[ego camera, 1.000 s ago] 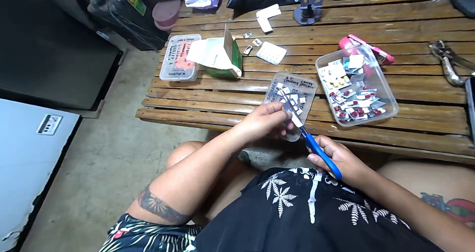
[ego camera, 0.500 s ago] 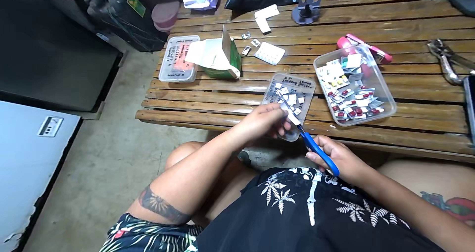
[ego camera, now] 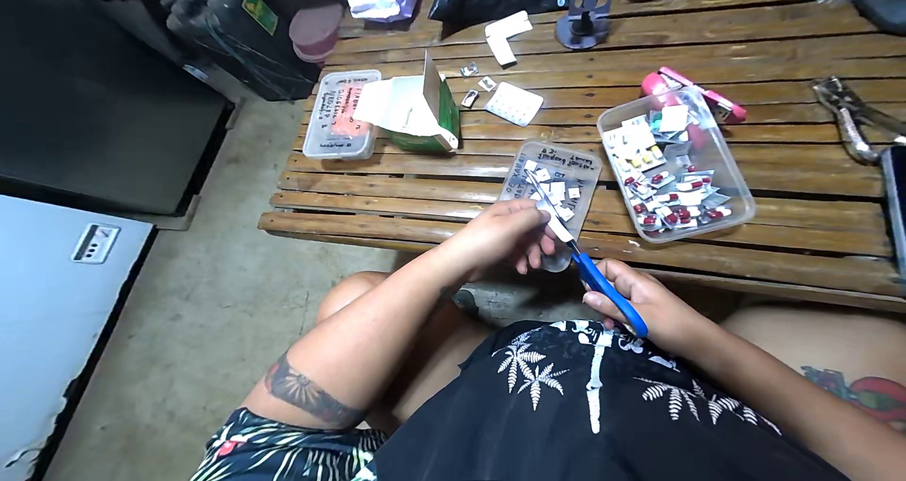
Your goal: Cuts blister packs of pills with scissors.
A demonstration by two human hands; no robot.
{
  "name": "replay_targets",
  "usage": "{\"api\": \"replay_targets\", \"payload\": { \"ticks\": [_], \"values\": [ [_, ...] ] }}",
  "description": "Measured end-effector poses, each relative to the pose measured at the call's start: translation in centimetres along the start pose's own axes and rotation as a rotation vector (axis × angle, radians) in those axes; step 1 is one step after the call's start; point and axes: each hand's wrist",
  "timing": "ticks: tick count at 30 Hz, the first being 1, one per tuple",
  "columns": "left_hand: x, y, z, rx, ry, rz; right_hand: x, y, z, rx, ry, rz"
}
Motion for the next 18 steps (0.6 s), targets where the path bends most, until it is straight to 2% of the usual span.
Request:
{"api": "replay_targets", "payload": {
  "ticks": [11, 18],
  "values": [
    [0.41, 0.35, -0.05, -0.004, -0.012, 0.008, 0.31, -0.07, -0.82, -0.079, 0.047, -0.045],
    [0.01, 0.06, 0.14, -0.037, 0.028, 0.027, 0.47, -0.09, -0.9, -0.051, 0.054, -0.051]
  ]
}}
Point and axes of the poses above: each hand's wrist, its own y-axis away from the middle knuckle, its own x-axis out of the palm, z = x × y, and after that the axes turned 5 degrees about -z, right-handed
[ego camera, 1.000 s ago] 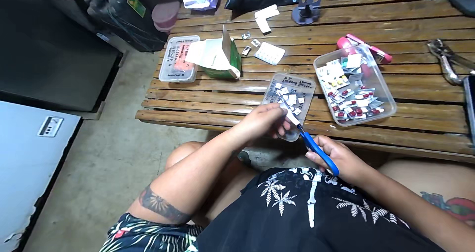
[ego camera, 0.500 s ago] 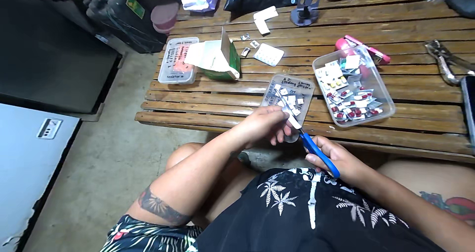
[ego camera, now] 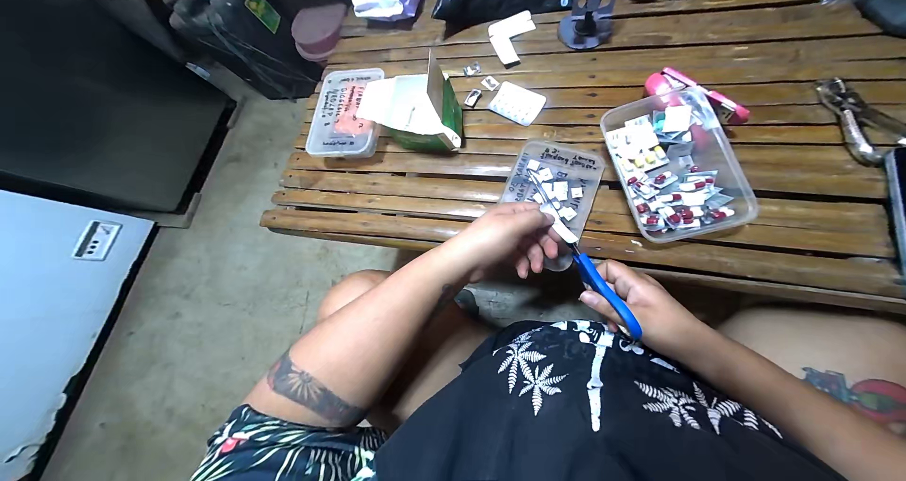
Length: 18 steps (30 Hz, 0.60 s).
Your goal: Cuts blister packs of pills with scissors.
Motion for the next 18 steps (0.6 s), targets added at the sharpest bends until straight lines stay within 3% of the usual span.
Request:
{"api": "replay_targets", "payload": {
  "ticks": [8, 12, 15, 18],
  "values": [
    [0.1, 0.1, -0.3, -0.015, -0.015, -0.017, 0.3, 0.0, 0.1, 0.057, 0.017, -0.016],
    [-1.1, 0.2, -0.7, 0.061, -0.093, -0.03, -0.3, 0.3, 0.7, 0.092, -0.055, 0.027],
    [-2.9, 0.7, -1.4, 0.18, -0.102, -0.148, -1.6, 1.2, 0.8, -0.032, -0.066, 0.029],
    [-4.3, 1.3, -1.9, 0.341, -0.063, -0.362, -4.0, 2.3, 0.0, -0.358, -0.152, -0.037]
  ]
}}
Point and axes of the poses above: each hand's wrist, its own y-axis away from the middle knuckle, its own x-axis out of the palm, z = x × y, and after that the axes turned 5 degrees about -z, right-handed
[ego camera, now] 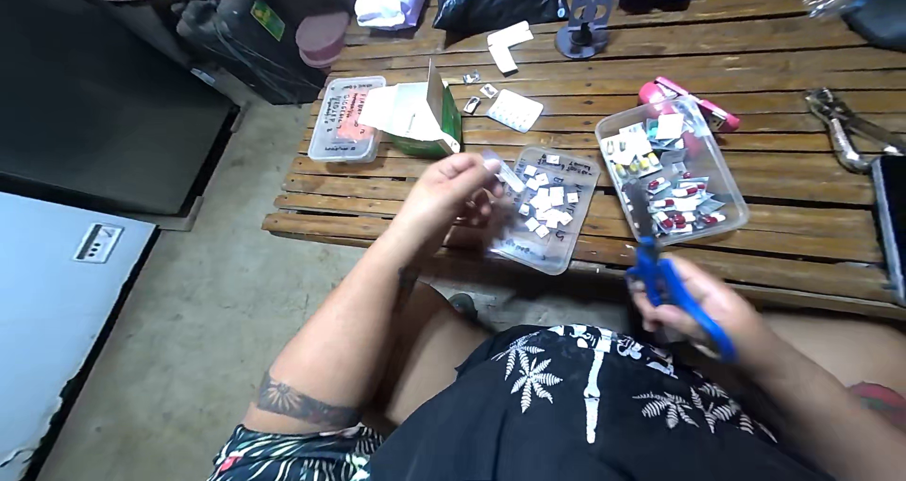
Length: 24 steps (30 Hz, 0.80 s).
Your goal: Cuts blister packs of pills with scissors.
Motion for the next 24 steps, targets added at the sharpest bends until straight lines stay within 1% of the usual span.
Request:
{"api": "replay_targets", "payload": {
  "ticks": [3, 5, 7, 10, 11, 13, 16, 20, 22, 24],
  "values": [
    [-1.0, -0.2, -0.1, 0.125, 0.087, -0.199, -3.3, 0.3, 0.5, -0.276, 0.006, -0.113],
    [-1.3, -0.4, 0.1, 0.17, 0.128, -0.263, -5.5, 0.3, 0.0, -0.393, 0.052, -0.238],
    [-1.3, -0.5, 0.2, 0.199, 0.129, -0.288, -7.2, 0.1, -1.2, -0.477, 0.1, -0.351],
    [-1.0, -0.8, 0.5, 0.246, 0.065, -0.305, -8.4, 0.1, -2.9, -0.534, 0.028, -0.451],
    [-0.9, -0.9, 0.8, 0.27, 0.013, -0.302, -8.5, 0.1, -3.1, -0.541, 0.006, -0.456],
    [-1.0, -1.4, 1.7, 0.324, -0.178, -0.291, -8.4, -0.1, -3.0, -0.532, 0.007, -0.453],
    [-0.8, -2.0, 2.7, 0.402, -0.441, -0.257, -8.1, 0.0, -2.8, -0.468, 0.024, -0.445],
    [0.5, -2.4, 2.1, 0.444, -0.638, -0.245, -8.3, -0.1, -3.0, -0.495, 0.008, -0.402],
    [1.8, -3.2, 0.8, 0.427, -0.795, -0.211, -8.3, 0.0, -3.1, -0.518, 0.007, -0.402],
    [3.1, -5.1, -0.9, 0.335, -0.994, -0.17, -8.4, 0.1, -3.2, -0.518, 0.0, -0.417]
  ]
}}
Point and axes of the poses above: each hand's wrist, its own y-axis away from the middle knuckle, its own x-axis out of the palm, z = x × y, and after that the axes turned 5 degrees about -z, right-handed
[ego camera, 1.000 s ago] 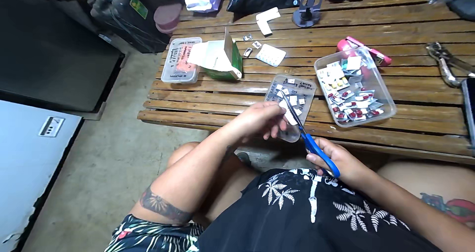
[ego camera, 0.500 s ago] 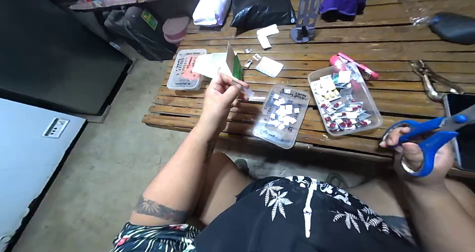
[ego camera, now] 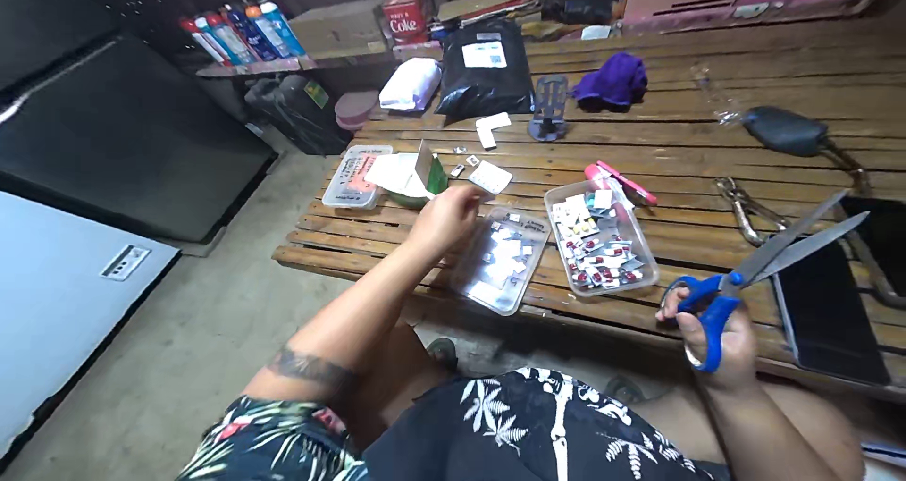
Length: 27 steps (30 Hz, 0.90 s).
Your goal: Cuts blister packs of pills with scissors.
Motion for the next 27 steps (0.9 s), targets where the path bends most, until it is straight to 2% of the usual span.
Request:
{"api": "replay_targets", "payload": {
  "ticks": [2, 5, 9, 15, 20, 27],
  "values": [
    [0.1, -3.2, -1.0, -0.074, -0.166, 0.063, 0.0, -0.1, 0.1, 0.011, -0.006, -0.033],
    [0.3, -7.7, -1.3, -0.175, -0.34, 0.06, 0.0, -0.1, 0.1, 0.02, -0.034, -0.088],
    [0.4, -10.7, -0.4, -0.237, -0.497, 0.117, -0.3, -0.1, 0.1, 0.021, -0.086, -0.116],
    [1.9, -10.9, 0.6, 0.023, -0.516, 0.277, -0.5, 0.1, 0.1, 0.03, -0.121, -0.081],
    [2.9, -10.7, 1.5, 0.025, -0.549, 0.373, -0.6, -0.1, 0.1, 0.007, -0.089, -0.068],
    [2.1, -10.5, 1.5, 0.147, -0.555, 0.291, -0.6, -0.1, 0.0, -0.024, -0.07, -0.054]
  ]
}}
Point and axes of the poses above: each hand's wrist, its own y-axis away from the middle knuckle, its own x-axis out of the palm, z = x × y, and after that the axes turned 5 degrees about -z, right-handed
